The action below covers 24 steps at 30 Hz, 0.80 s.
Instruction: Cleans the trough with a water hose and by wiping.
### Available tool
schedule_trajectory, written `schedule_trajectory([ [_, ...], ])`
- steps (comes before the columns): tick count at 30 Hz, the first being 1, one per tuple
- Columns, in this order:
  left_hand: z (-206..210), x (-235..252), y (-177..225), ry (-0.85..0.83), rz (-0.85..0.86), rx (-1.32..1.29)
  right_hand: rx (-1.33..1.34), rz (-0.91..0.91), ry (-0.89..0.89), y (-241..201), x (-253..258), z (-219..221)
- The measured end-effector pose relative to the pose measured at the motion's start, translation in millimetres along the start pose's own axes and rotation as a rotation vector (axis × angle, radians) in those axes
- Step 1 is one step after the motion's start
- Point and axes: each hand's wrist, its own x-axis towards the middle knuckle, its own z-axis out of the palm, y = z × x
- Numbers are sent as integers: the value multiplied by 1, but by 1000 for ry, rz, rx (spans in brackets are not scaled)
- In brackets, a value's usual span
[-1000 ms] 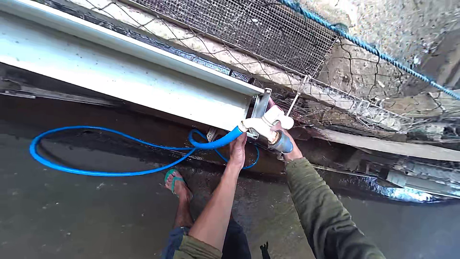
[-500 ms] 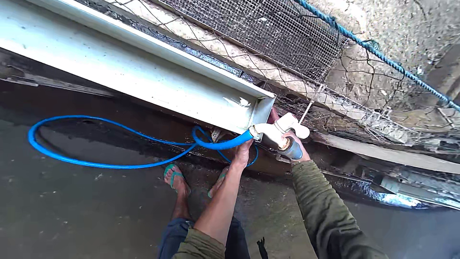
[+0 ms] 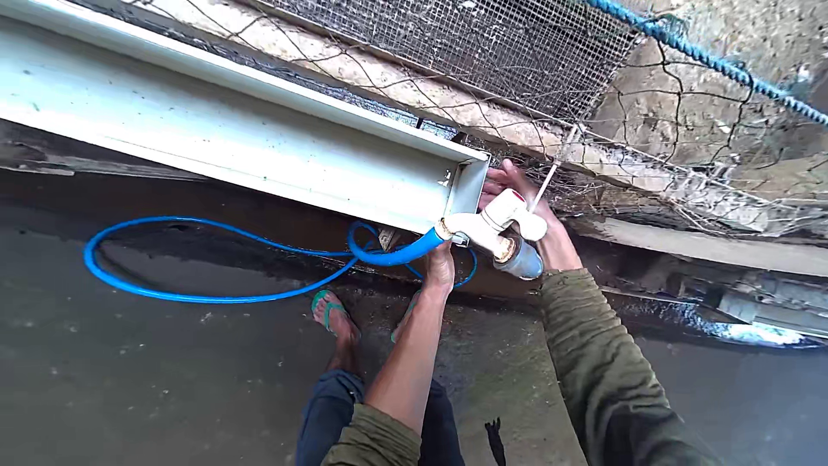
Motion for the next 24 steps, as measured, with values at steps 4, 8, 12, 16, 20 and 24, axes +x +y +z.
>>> schedule_trajectory([
  [4, -1, 0, 3, -20, 1, 15, -52, 24, 93, -16, 0, 26],
  [8, -3, -2, 5, -19, -25, -1, -47, 8, 200, -15, -2, 37],
  [12, 4, -6, 12, -2, -64, -21, -65, 86, -33, 0, -5, 6],
  [16, 1, -5, 18, -30, -78, 3, -63, 58, -60, 5, -21, 18],
  [20, 9, -6, 36, -71, -101, 8, 2, -42, -15, 10, -53, 23],
  [24, 7, -1, 29, -70, -46, 2, -126, -109, -37, 1, -48, 34],
])
